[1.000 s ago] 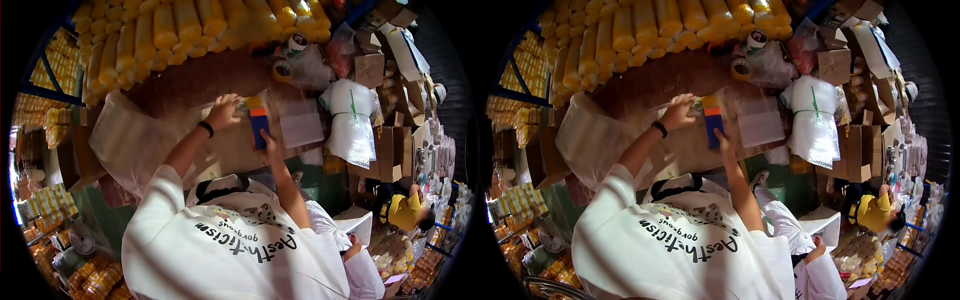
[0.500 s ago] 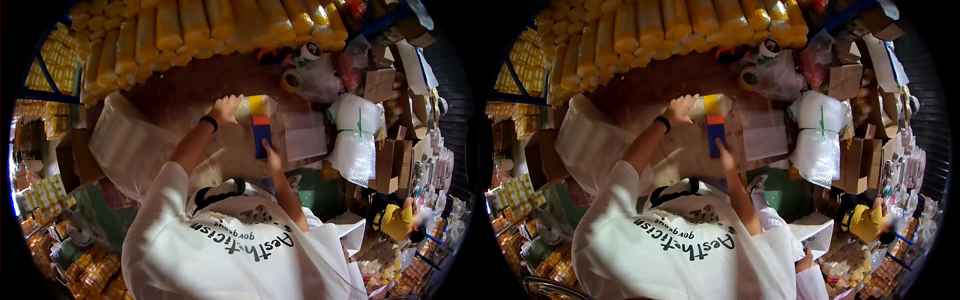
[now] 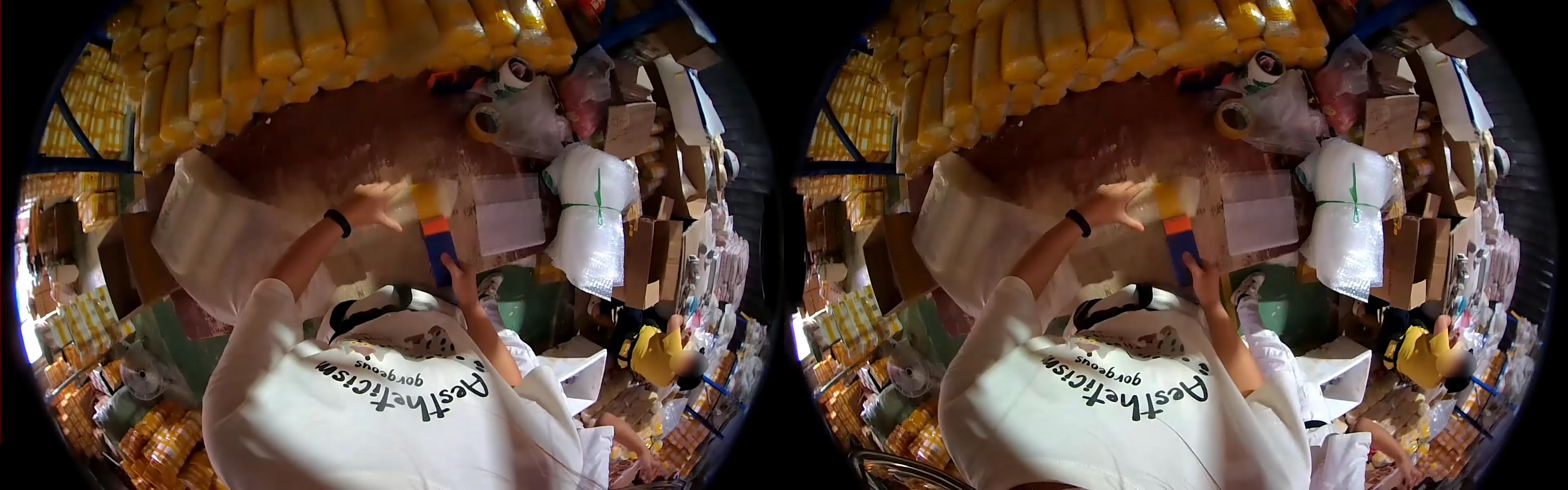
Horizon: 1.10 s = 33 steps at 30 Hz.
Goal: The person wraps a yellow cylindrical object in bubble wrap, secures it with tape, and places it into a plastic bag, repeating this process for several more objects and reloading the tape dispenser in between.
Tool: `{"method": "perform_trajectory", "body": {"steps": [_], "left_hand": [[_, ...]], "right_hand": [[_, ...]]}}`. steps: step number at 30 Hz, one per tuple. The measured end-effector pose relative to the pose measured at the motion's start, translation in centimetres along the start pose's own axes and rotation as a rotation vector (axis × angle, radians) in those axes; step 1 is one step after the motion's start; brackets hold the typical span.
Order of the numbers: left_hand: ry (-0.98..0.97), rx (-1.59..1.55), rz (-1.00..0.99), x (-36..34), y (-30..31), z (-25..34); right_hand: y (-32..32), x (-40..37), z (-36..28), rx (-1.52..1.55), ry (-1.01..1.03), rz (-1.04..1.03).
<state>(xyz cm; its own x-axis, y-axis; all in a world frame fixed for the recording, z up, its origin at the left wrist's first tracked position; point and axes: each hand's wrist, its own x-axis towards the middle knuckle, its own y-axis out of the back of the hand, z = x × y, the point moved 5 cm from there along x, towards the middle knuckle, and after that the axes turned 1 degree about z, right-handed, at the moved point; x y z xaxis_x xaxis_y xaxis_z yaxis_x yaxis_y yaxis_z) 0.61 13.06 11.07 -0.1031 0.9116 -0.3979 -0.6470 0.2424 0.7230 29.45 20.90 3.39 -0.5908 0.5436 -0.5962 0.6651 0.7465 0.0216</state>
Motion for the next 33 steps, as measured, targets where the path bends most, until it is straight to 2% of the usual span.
{"method": "perform_trajectory", "body": {"steps": [1,4,7,8,11,12,15,16,18,20,22,23,24,27,31,33], "left_hand": [[-0.06,0.078,0.178,-0.1,0.1,0.1],[-0.227,0.404,0.688,-1.2,1.0,0.6],[0.004,0.475,0.654,-1.0,-0.6,0.5],[0.103,0.649,0.705,-1.0,-0.5,0.9],[0.168,0.629,0.64,1.1,-0.9,-1.8],[0.123,0.517,0.59,0.8,-0.1,-1.6],[0.145,0.5,0.515,1.4,0.4,-2.2],[0.097,0.442,0.566,1.1,0.9,-2.2],[0.097,0.374,0.537,1.5,1.3,-2.8],[0.082,0.305,0.496,1.9,1.7,-3.2],[0.092,0.188,0.373,2.5,2.0,-4.4],[0.085,0.137,0.319,3.0,2.8,-4.7],[0.154,0.084,0.156,3.2,3.7,-5.0],[0.017,-0.123,0.202,5.9,3.3,-8.9],[-0.137,0.189,0.499,6.5,4.0,-8.2],[-0.058,0.406,0.516,5.2,3.6,-4.3]], "right_hand": [[-0.1,0.3,-0.9,-0.016,-0.023,-0.014],[-3.1,2.3,-5.1,0.281,-0.081,-0.001],[-5.0,4.5,-11.3,0.091,0.011,0.011],[-5.4,6.2,-11.9,0.1,0.02,-0.015],[-6.0,8.8,-11.7,0.119,0.063,-0.056],[-5.7,8.3,-11.1,0.11,0.085,-0.053],[-4.4,5.9,-8.0,0.161,0.07,-0.006],[-3.8,4.9,-6.1,0.194,0.043,0.021],[-1.3,6.5,0.5,0.092,0.178,0.041],[-2.2,3.4,-3.3,-0.077,0.417,0.167],[-1.7,8.7,1.5,-0.146,0.294,0.115],[-2.5,9.1,-0.3,-0.065,0.232,0.073],[-3.5,9.2,-2.4,0.015,0.168,0.035],[-5.1,9.8,-6.7,0.124,0.082,-0.006],[-5.7,12.2,-7.8,0.072,0.019,0.003],[-5.9,12.3,-9.0,-0.008,-0.003,0.054]]}}
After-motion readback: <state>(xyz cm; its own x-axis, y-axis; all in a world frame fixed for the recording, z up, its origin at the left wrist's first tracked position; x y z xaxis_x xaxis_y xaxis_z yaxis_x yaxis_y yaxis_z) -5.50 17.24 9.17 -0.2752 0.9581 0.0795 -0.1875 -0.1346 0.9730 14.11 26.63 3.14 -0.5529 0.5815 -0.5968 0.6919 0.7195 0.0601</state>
